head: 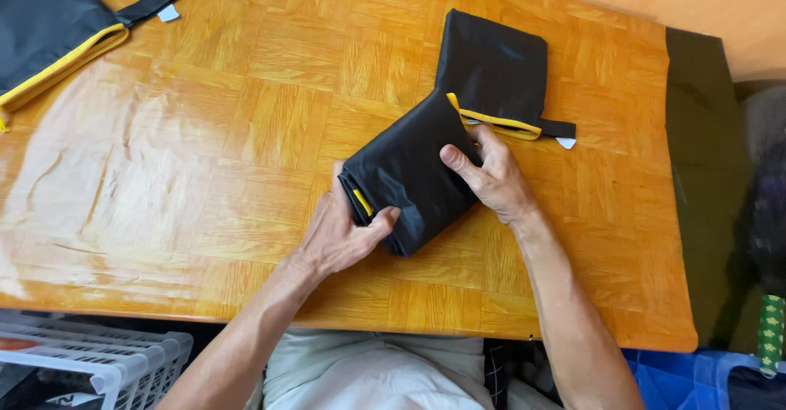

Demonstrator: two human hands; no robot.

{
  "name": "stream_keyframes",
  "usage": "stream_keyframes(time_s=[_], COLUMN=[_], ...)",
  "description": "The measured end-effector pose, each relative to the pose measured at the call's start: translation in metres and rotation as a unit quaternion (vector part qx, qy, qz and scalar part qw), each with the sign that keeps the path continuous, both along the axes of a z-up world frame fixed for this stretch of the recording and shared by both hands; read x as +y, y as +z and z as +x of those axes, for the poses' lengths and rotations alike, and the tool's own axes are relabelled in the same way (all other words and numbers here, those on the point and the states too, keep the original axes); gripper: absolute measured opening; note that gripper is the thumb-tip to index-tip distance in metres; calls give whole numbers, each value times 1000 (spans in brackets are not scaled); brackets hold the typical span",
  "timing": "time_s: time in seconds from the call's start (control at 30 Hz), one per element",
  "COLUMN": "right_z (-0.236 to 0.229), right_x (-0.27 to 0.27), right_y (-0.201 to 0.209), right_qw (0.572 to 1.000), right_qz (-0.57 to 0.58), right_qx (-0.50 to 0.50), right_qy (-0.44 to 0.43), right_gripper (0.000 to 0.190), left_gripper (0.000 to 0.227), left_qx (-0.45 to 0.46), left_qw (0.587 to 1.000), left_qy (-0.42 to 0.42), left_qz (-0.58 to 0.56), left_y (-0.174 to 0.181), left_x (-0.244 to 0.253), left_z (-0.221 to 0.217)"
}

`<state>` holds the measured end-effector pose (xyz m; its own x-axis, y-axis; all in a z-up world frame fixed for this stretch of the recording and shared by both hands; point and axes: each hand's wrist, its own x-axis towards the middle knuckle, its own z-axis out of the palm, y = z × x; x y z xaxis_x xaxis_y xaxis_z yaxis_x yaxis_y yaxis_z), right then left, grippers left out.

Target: The person folds a black and yellow textile garment on a wooden table by hand, eventually tucking it into itself to form a compact square.

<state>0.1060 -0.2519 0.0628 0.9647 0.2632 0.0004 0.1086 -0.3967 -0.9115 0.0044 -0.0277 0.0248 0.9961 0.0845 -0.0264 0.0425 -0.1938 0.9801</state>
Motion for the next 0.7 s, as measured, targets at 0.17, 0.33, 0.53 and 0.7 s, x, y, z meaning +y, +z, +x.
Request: stream_keyframes(time_s=[0.17,0.33,0.53,0.7], right_z=[-4,4,11,7], right_x=[18,0,-13,-3], right_y=[21,-21,-52,-35], right_qw=[998,983,965,965], right_qz=[-56,-171,-227,-242], right_qx=[17,-29,-111,-84], right_qy=[-5,-58,-68,-65], right_gripper=[44,60,60,62], left_gripper=[74,99,107,116], left_qx=[3,-32,-16,-78], left_qw=[1000,999,992,981], left_qy=[5,15,108,141], left_qz=[-6,-11,56,106], left_y=[3,11,26,4], left_x=[-8,-19,-38,-21], left_z=[-4,-10,-22,-10])
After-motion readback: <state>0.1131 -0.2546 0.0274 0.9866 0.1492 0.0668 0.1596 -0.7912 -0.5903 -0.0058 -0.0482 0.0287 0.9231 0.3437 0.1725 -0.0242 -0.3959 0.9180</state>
